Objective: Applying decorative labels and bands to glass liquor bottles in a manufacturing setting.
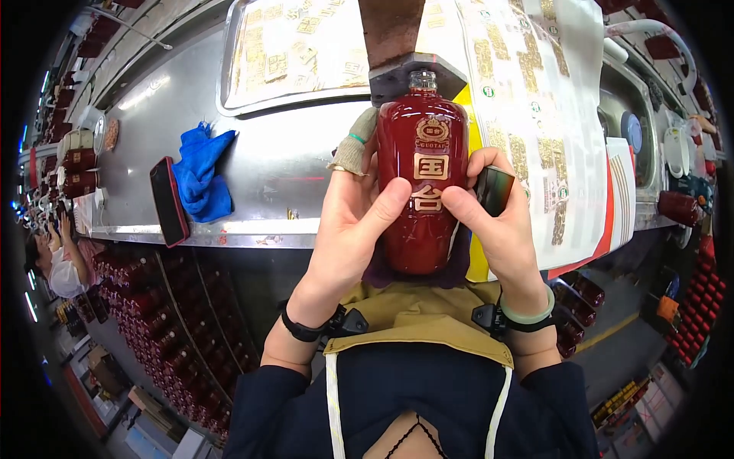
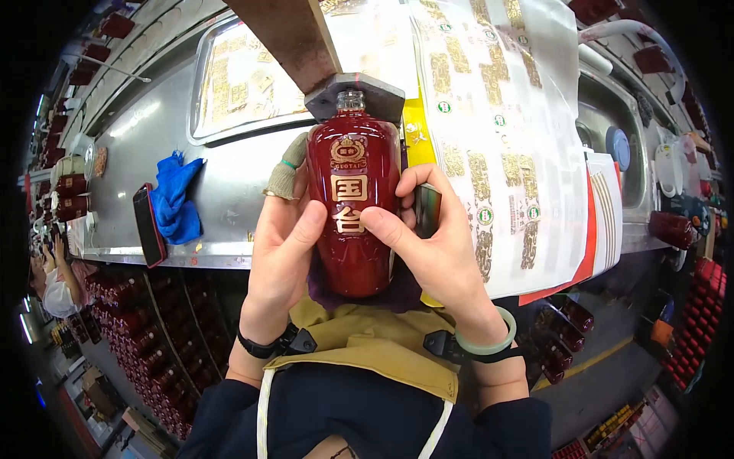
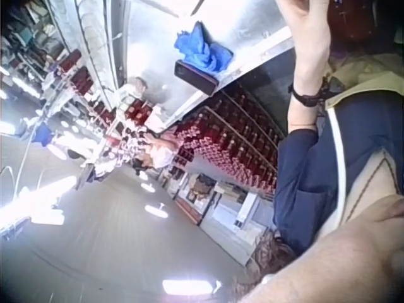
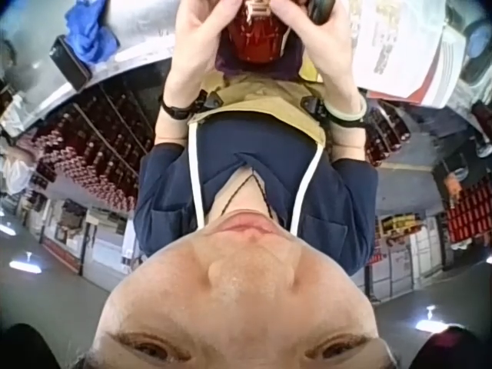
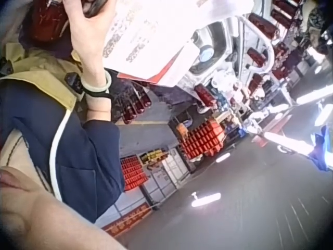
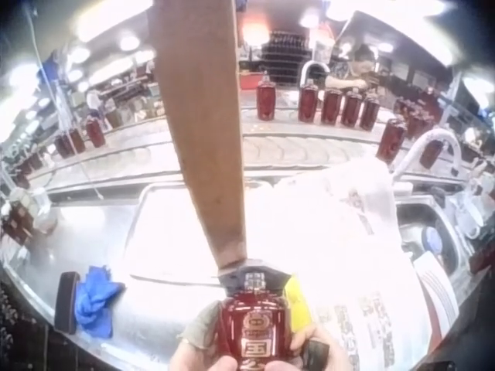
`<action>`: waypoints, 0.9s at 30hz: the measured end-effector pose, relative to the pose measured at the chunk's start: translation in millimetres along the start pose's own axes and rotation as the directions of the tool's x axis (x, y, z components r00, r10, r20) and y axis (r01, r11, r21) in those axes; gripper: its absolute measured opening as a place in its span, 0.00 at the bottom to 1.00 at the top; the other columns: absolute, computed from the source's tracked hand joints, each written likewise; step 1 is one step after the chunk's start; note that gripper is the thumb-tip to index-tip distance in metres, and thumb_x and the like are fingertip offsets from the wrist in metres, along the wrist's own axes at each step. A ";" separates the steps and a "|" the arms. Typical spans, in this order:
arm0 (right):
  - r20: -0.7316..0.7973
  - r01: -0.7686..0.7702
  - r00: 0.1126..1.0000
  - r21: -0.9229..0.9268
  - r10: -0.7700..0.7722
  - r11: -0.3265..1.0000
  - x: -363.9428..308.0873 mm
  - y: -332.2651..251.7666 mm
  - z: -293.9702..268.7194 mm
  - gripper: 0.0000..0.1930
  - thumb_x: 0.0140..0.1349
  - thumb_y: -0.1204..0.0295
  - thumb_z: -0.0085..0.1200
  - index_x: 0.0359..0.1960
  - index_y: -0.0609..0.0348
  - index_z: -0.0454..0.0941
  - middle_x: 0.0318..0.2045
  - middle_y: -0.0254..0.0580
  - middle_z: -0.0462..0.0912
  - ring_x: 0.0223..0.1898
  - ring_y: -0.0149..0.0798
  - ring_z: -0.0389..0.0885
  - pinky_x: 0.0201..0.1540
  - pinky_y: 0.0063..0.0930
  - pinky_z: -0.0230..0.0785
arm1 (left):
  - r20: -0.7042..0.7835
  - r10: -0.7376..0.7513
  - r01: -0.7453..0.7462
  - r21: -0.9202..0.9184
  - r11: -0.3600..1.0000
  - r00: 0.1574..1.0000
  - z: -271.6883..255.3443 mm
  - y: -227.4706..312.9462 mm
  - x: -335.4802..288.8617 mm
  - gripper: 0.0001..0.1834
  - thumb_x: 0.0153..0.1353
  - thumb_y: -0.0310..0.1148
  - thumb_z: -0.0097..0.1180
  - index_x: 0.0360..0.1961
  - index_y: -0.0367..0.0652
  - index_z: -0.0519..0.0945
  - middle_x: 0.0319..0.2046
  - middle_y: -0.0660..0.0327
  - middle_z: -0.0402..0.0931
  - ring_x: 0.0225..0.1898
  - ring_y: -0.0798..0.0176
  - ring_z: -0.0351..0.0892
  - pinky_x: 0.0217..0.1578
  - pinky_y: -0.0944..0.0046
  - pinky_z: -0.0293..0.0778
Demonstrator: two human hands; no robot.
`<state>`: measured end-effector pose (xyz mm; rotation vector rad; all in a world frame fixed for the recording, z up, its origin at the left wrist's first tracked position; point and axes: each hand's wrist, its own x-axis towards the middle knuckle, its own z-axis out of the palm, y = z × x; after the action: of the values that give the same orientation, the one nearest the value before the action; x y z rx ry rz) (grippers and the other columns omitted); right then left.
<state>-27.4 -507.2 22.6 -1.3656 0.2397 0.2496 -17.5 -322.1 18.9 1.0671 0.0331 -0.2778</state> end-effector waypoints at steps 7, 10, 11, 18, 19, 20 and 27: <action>-0.003 0.045 0.999 -0.039 -0.045 0.998 0.2 4.4 -1.6 0.20 0.60 0.72 0.74 0.44 0.53 0.71 0.33 0.22 0.69 0.33 0.18 0.63 0.36 0.12 0.58 | 0.016 -0.002 0.002 0.006 1.000 1.000 -1.4 -2.7 -0.1 0.46 0.68 0.21 0.60 0.79 0.35 0.46 0.76 0.50 0.55 0.75 0.56 0.60 0.73 0.53 0.61; 0.006 0.039 0.999 -0.037 -0.038 0.999 -0.9 3.3 -1.6 0.20 0.60 0.72 0.74 0.44 0.53 0.71 0.33 0.23 0.70 0.33 0.18 0.64 0.36 0.13 0.59 | 0.027 0.014 -0.015 0.032 0.999 1.000 -0.7 -2.1 0.1 0.47 0.67 0.21 0.61 0.79 0.36 0.46 0.75 0.50 0.55 0.75 0.56 0.60 0.73 0.53 0.61; 0.019 0.037 0.999 -0.045 -0.036 0.998 -0.5 2.0 -2.2 0.20 0.60 0.72 0.74 0.44 0.53 0.71 0.33 0.23 0.70 0.33 0.18 0.64 0.36 0.13 0.59 | 0.027 0.016 -0.017 0.032 0.999 0.999 -0.1 -1.6 0.1 0.47 0.67 0.21 0.61 0.79 0.36 0.46 0.75 0.50 0.55 0.75 0.56 0.60 0.73 0.53 0.61; 0.024 0.113 0.994 -0.124 -0.111 0.986 7.0 -23.8 -14.4 0.21 0.76 0.69 0.39 0.66 0.65 0.65 0.48 0.36 0.68 0.50 0.28 0.65 0.61 0.22 0.54 | 0.011 0.054 -0.055 0.144 0.988 0.999 8.0 -0.7 0.2 0.52 0.63 0.22 0.67 0.79 0.36 0.45 0.71 0.49 0.60 0.70 0.55 0.66 0.70 0.54 0.67; -0.005 0.167 0.986 -0.117 -0.169 0.979 8.1 -28.3 -15.0 0.22 0.75 0.74 0.42 0.68 0.66 0.63 0.53 0.39 0.70 0.54 0.28 0.67 0.61 0.23 0.58 | 0.012 0.055 -0.056 0.143 0.988 0.998 9.3 -1.6 0.0 0.52 0.63 0.22 0.67 0.79 0.36 0.45 0.71 0.49 0.60 0.70 0.55 0.66 0.70 0.54 0.67; -0.027 0.265 0.961 -0.181 -0.274 0.947 7.9 -32.0 -13.4 0.21 0.74 0.77 0.44 0.68 0.67 0.65 0.54 0.39 0.73 0.54 0.28 0.70 0.60 0.24 0.61 | 0.000 0.065 -0.064 0.139 0.988 0.998 10.5 -2.7 0.0 0.51 0.63 0.22 0.66 0.79 0.36 0.45 0.71 0.48 0.60 0.70 0.55 0.67 0.69 0.54 0.67; 0.356 0.649 0.724 -0.643 -0.591 0.407 21.8 -62.6 0.2 0.18 0.57 0.87 0.61 0.50 0.62 0.85 0.40 0.45 0.87 0.39 0.46 0.82 0.44 0.34 0.75 | -0.002 0.100 -0.099 0.154 0.983 0.995 11.5 -5.7 -1.1 0.50 0.63 0.20 0.65 0.79 0.36 0.45 0.71 0.48 0.61 0.70 0.56 0.67 0.68 0.54 0.68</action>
<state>12.9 -517.8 74.2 -2.1601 -0.5310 -0.2965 -21.2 -334.5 19.7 1.2191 -0.0337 -0.1870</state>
